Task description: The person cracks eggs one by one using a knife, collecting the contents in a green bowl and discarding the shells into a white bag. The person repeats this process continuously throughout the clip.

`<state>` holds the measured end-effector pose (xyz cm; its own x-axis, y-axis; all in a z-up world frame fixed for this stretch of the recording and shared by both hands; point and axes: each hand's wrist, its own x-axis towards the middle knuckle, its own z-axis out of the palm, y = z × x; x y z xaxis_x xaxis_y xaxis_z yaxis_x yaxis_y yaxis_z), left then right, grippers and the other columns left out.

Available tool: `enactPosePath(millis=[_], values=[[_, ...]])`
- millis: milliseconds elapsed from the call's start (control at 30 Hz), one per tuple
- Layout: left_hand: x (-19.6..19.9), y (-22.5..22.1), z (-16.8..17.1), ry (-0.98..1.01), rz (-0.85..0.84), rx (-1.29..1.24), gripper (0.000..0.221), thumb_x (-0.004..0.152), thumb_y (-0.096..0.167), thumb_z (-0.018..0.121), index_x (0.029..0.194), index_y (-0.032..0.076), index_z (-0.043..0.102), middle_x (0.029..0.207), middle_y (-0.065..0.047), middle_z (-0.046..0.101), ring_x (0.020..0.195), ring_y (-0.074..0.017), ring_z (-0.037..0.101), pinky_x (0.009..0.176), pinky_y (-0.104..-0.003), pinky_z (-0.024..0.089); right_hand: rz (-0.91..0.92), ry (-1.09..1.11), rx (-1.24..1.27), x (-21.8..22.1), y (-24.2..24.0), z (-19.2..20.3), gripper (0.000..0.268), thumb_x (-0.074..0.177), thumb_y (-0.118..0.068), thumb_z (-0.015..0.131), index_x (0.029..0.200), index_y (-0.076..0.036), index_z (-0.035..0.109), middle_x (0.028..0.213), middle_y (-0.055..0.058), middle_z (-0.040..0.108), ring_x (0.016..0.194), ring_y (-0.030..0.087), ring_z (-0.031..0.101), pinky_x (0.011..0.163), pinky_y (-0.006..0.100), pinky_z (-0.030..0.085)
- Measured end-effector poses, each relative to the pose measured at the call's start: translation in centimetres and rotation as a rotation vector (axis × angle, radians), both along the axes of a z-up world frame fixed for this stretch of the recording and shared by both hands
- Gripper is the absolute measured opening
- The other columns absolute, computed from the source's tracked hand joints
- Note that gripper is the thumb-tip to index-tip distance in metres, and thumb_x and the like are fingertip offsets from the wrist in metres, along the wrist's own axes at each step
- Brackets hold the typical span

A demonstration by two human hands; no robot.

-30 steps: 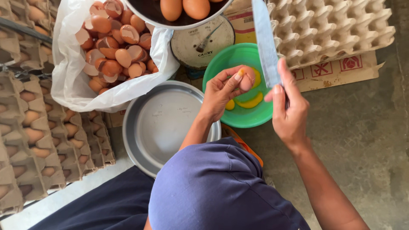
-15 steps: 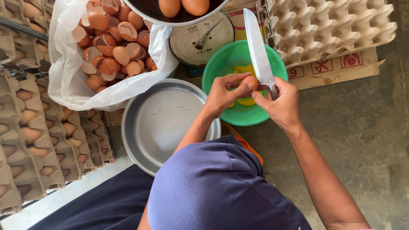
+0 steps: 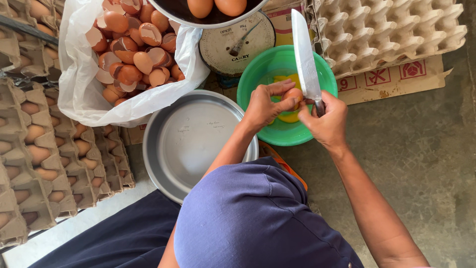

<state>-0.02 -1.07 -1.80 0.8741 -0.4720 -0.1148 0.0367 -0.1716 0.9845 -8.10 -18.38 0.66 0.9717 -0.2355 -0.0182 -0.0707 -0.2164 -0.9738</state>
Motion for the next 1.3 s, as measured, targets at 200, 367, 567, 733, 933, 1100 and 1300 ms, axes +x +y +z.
enactPosePath(millis=[200, 367, 567, 733, 933, 1100, 1300], values=[[-0.1, 0.4, -1.2, 0.105, -0.026, -0.149, 0.048, 0.086, 0.021, 0.081, 0.125, -0.004, 0.071, 0.13, -0.019, 0.07, 0.144, -0.0294, 0.051, 0.118, -0.04, 0.041, 0.07, 0.042, 0.129, 0.3, -1.8, -0.5, 0.017, 0.09, -0.002, 0.075, 0.107, -0.002, 0.072, 0.083, -0.01, 0.064, 0.064, -0.004, 0.042, 0.055, 0.017, 0.032], [-0.3, 0.4, -0.7, 0.13, 0.02, -0.1, 0.045, 0.085, 0.019, 0.081, 0.123, -0.003, 0.073, 0.124, -0.022, 0.076, 0.145, -0.0277, 0.053, 0.116, -0.039, 0.044, 0.091, 0.017, 0.149, 0.5, -2.3, -1.2, 0.019, 0.091, -0.001, 0.077, 0.11, 0.0, 0.072, 0.09, -0.008, 0.066, 0.071, -0.004, 0.048, 0.062, 0.015, 0.039], [-0.5, 0.1, 1.0, -0.147, 0.088, 0.099, 0.043, 0.076, 0.014, 0.084, 0.117, 0.005, 0.072, 0.138, -0.015, 0.062, 0.13, -0.0286, 0.06, 0.097, -0.038, 0.058, 0.041, 0.083, 0.098, 0.5, -3.2, -1.3, 0.02, 0.089, -0.001, 0.077, 0.108, 0.0, 0.071, 0.091, -0.003, 0.073, 0.072, -0.004, 0.055, 0.06, 0.015, 0.039], [-1.2, 0.2, 1.1, -0.659, 0.0, 0.237, 0.046, 0.073, 0.005, 0.082, 0.117, 0.007, 0.067, 0.139, -0.013, 0.059, 0.124, -0.0362, 0.057, 0.103, -0.043, 0.054, -0.022, 0.07, -0.013, 0.0, -3.5, -0.7, 0.019, 0.089, -0.003, 0.077, 0.107, 0.0, 0.072, 0.089, -0.003, 0.073, 0.064, -0.003, 0.047, 0.056, 0.017, 0.037], [-1.9, 0.1, 1.3, -0.838, -0.09, 0.268, 0.044, 0.08, -0.001, 0.077, 0.121, 0.007, 0.063, 0.142, -0.013, 0.055, 0.132, -0.0357, 0.054, 0.106, -0.041, 0.053, -0.074, 0.01, -0.189, -0.8, -3.5, 0.5, 0.013, 0.092, -0.005, 0.08, 0.102, 0.0, 0.073, 0.083, -0.003, 0.07, 0.063, -0.001, 0.042, 0.055, 0.021, 0.035], [-1.7, 0.6, 2.4, -1.009, -0.149, 0.373, 0.046, 0.078, 0.001, 0.071, 0.123, 0.005, 0.061, 0.144, -0.015, 0.051, 0.131, -0.035, 0.053, 0.109, -0.042, 0.052, -0.119, -0.007, -0.192, -1.1, -3.3, 1.2, 0.013, 0.095, -0.006, 0.08, 0.103, 0.0, 0.073, 0.085, -0.003, 0.071, 0.063, -0.001, 0.042, 0.055, 0.021, 0.035], [-2.1, 1.0, 3.5, -1.12, -0.206, 0.477, 0.035, 0.088, 0.007, 0.066, 0.123, 0.004, 0.06, 0.146, -0.014, 0.05, 0.133, -0.0314, 0.053, 0.109, -0.04, 0.052, -0.137, -0.022, -0.149, -1.4, -3.0, 1.4, 0.014, 0.095, -0.005, 0.079, 0.106, 0.0, 0.073, 0.089, -0.003, 0.073, 0.064, -0.002, 0.044, 0.055, 0.02, 0.036]])
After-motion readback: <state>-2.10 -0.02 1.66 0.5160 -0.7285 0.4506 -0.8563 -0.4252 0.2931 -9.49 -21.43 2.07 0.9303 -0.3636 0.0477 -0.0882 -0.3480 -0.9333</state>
